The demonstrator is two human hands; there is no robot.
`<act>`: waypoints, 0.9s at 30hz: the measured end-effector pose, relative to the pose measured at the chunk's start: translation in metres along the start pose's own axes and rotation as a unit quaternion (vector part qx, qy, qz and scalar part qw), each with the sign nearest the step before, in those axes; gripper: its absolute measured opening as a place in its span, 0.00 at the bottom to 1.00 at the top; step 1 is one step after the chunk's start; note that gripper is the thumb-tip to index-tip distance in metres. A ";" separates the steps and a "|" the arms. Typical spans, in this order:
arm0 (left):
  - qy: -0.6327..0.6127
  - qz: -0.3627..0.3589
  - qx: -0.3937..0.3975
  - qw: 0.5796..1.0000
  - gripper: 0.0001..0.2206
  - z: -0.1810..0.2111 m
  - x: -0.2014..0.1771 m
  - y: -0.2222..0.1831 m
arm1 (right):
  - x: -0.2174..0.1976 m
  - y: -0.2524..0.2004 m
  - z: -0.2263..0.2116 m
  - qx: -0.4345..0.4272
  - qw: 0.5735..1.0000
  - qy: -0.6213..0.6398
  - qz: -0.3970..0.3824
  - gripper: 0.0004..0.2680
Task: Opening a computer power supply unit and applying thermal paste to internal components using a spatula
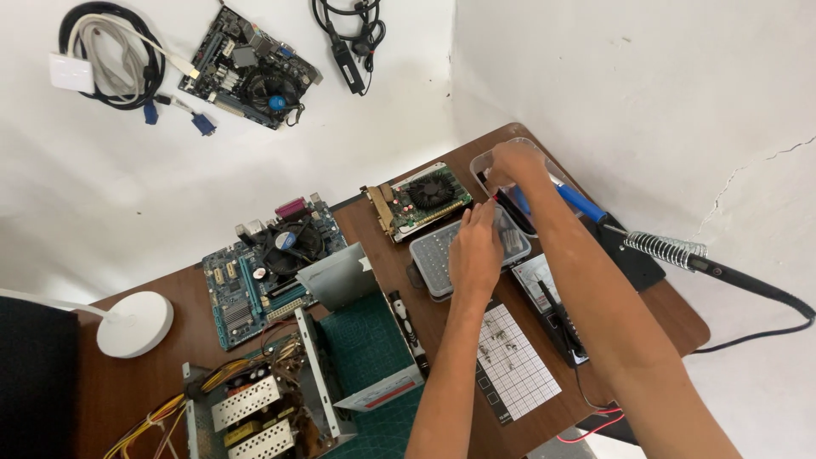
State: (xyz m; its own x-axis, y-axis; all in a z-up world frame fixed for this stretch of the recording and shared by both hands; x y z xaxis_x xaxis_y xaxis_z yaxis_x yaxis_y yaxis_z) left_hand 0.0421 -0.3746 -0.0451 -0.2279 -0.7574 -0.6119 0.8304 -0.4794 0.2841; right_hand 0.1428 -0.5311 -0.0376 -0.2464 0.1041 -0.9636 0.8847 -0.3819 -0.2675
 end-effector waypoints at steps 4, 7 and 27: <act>-0.001 0.001 -0.002 1.000 0.16 0.007 -0.008 -0.003 | 0.009 0.017 0.010 0.042 0.998 0.049 -0.024 0.14; -0.004 -0.005 -0.008 1.000 0.17 0.008 -0.008 -0.002 | 0.010 0.018 0.012 0.038 0.998 0.040 -0.030 0.12; 0.008 0.042 0.055 0.998 0.09 -0.010 0.009 -0.005 | -0.030 -0.070 0.010 0.011 0.984 0.117 0.137 0.12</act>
Point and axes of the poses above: each hand's wrist, its own y-axis towards the middle knuckle, its own x-axis out of the palm, z = x × y, the point moved 2 cm from there along y, towards the middle knuckle, and after that the axes turned 1 degree about -y, right-handed, at the moved point
